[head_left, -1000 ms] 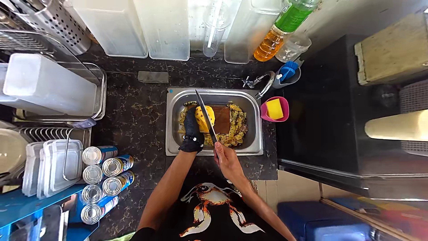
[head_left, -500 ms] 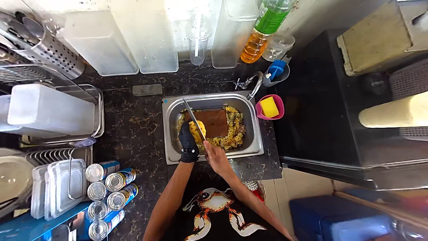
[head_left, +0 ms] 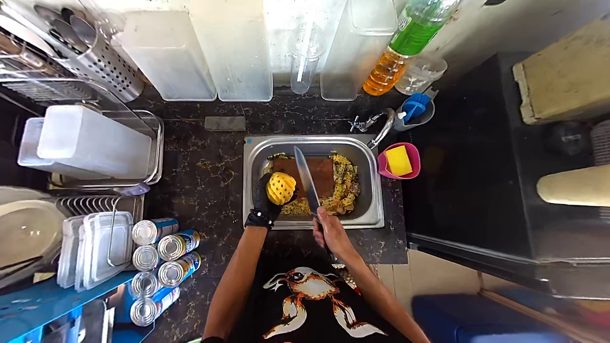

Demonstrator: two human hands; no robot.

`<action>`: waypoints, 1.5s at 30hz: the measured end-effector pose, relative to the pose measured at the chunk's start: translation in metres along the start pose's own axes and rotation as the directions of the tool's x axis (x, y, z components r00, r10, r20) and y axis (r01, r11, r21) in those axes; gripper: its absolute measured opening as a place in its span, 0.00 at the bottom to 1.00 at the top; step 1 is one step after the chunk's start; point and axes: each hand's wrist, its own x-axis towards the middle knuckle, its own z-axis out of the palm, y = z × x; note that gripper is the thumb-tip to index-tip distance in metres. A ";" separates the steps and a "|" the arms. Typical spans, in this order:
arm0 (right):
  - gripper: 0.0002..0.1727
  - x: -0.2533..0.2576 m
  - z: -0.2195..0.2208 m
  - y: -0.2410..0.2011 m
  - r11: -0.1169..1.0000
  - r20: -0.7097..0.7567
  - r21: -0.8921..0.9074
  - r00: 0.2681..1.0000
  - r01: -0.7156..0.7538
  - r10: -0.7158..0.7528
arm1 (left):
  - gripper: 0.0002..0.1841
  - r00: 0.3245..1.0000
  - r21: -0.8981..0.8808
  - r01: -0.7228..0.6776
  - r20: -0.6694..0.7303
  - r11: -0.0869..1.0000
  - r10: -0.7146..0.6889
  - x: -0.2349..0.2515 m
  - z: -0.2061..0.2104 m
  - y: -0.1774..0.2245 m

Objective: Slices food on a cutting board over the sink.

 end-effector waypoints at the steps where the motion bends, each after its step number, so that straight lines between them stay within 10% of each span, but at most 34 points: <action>1: 0.31 -0.005 0.006 -0.003 0.999 0.032 -0.023 0.999 0.033 -0.032 | 0.23 0.999 -0.014 0.050 -0.001 0.999 -0.050 0.005 0.001 -0.002; 8: 0.30 -0.007 0.014 0.002 0.984 0.070 -0.162 0.996 0.067 -0.056 | 0.23 0.968 -0.039 0.124 0.225 0.992 -0.112 0.049 -0.034 -0.036; 25: 0.33 0.007 0.012 -0.003 0.991 0.032 -0.133 0.999 -0.021 0.026 | 0.22 0.999 0.232 -0.015 -0.034 0.973 0.024 0.053 -0.032 -0.067; 45: 0.34 -0.006 0.022 0.023 0.822 -0.060 -0.567 0.993 0.053 -0.106 | 0.26 0.983 -0.006 0.158 -0.093 0.987 -0.158 0.058 -0.035 -0.042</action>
